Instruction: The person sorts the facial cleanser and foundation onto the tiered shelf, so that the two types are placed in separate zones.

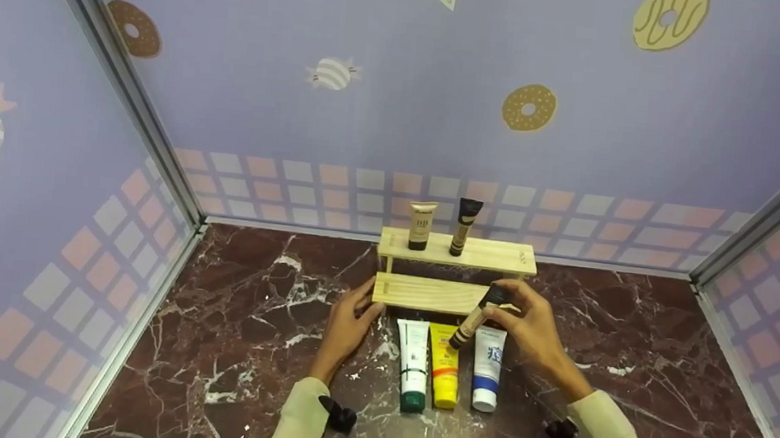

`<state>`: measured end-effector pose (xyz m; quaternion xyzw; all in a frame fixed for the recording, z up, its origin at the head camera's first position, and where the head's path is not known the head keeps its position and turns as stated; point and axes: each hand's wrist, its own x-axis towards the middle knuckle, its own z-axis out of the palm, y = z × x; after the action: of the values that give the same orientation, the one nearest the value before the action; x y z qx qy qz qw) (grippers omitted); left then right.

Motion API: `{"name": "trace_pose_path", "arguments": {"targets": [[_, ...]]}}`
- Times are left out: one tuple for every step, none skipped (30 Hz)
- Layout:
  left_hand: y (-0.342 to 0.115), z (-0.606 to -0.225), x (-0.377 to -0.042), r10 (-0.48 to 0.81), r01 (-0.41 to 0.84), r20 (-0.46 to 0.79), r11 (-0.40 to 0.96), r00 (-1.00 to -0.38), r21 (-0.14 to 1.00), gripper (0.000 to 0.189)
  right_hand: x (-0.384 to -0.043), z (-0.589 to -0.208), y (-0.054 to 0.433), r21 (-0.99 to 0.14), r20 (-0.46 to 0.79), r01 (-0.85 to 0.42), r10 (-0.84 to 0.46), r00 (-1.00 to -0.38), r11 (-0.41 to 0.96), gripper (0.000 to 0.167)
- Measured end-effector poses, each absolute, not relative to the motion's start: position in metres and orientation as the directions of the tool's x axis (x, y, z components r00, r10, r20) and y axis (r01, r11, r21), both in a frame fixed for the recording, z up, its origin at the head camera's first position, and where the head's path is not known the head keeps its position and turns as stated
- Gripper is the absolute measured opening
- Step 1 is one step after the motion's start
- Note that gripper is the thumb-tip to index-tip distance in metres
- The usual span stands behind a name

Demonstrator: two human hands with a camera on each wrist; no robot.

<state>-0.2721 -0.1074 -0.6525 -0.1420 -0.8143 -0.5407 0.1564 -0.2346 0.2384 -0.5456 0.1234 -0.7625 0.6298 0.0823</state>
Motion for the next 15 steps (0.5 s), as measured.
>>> {"name": "trace_pose_path", "arguments": {"targets": [[-0.107,-0.653,-0.272,0.061,0.398,0.406,0.372,-0.912,0.839,0.061,-0.235,-0.545,0.240,-0.939,0.282,-0.293,-0.081,-0.956,0.180,0.042],[-0.107,-0.653,-0.272,0.061,0.399,0.407,0.373,-0.911,0.838,0.061,-0.235,-0.544,0.243,-0.939,0.284,-0.293,-0.077,-0.956,0.179,0.043],[-0.107,-0.653,-0.272,0.061,0.400,0.408,0.375,-0.911,0.836,0.061,-0.236,-0.542,0.245,-0.939,0.287,-0.296,-0.077,-0.955,0.173,0.043],[-0.107,-0.653,-0.272,0.060,0.400,0.409,0.381,-0.911,0.834,0.061,-0.236,-0.541,0.247,-0.939,0.292,-0.301,-0.077,-0.953,0.167,0.042],[-0.107,-0.654,-0.272,0.060,0.399,0.409,0.386,-0.910,0.831,0.061,-0.237,-0.540,0.249,-0.939,0.295,-0.303,-0.076,-0.953,0.161,0.042],[-0.107,-0.654,-0.273,0.059,0.398,0.409,0.389,-0.911,0.831,0.061,-0.238,-0.539,0.251,-0.937,0.301,-0.309,-0.073,-0.951,0.162,0.041],[-0.107,-0.654,-0.272,0.059,0.398,0.409,0.390,-0.911,0.830,0.061,-0.240,-0.537,0.252,-0.934,0.308,-0.316,-0.071,-0.949,0.164,0.040],[-0.107,-0.654,-0.272,0.058,0.399,0.411,0.397,-0.910,0.827,0.061,-0.241,-0.536,0.254,-0.932,0.315,-0.322,-0.066,-0.947,0.167,0.040],[-0.107,-0.654,-0.272,0.059,0.399,0.410,0.397,-0.910,0.827,0.061,-0.242,-0.534,0.255,-0.928,0.323,-0.329,-0.062,-0.944,0.174,0.039],[-0.108,-0.654,-0.272,0.059,0.399,0.411,0.399,-0.910,0.826,0.060,-0.243,-0.533,0.257,-0.924,0.329,-0.334,-0.055,-0.943,0.185,0.039],[-0.108,-0.654,-0.272,0.060,0.398,0.409,0.396,-0.910,0.827,0.061,-0.244,-0.531,0.258,-0.922,0.332,-0.335,-0.047,-0.942,0.195,0.039],[-0.108,-0.654,-0.271,0.061,0.399,0.409,0.395,-0.910,0.828,0.060,-0.245,-0.530,0.259,-0.920,0.335,-0.336,-0.039,-0.941,0.203,0.039],[-0.108,-0.654,-0.271,0.062,0.399,0.410,0.394,-0.910,0.828,0.060,-0.246,-0.528,0.260,-0.919,0.336,-0.336,-0.035,-0.941,0.208,0.040],[-0.108,-0.653,-0.271,0.063,0.398,0.408,0.397,-0.911,0.827,0.060,-0.246,-0.527,0.261,-0.919,0.336,-0.335,-0.032,-0.941,0.208,0.040],[-0.108,-0.653,-0.271,0.063,0.396,0.406,0.395,-0.912,0.829,0.061,-0.247,-0.525,0.262,-0.918,0.337,-0.335,-0.029,-0.941,0.211,0.040]]}}
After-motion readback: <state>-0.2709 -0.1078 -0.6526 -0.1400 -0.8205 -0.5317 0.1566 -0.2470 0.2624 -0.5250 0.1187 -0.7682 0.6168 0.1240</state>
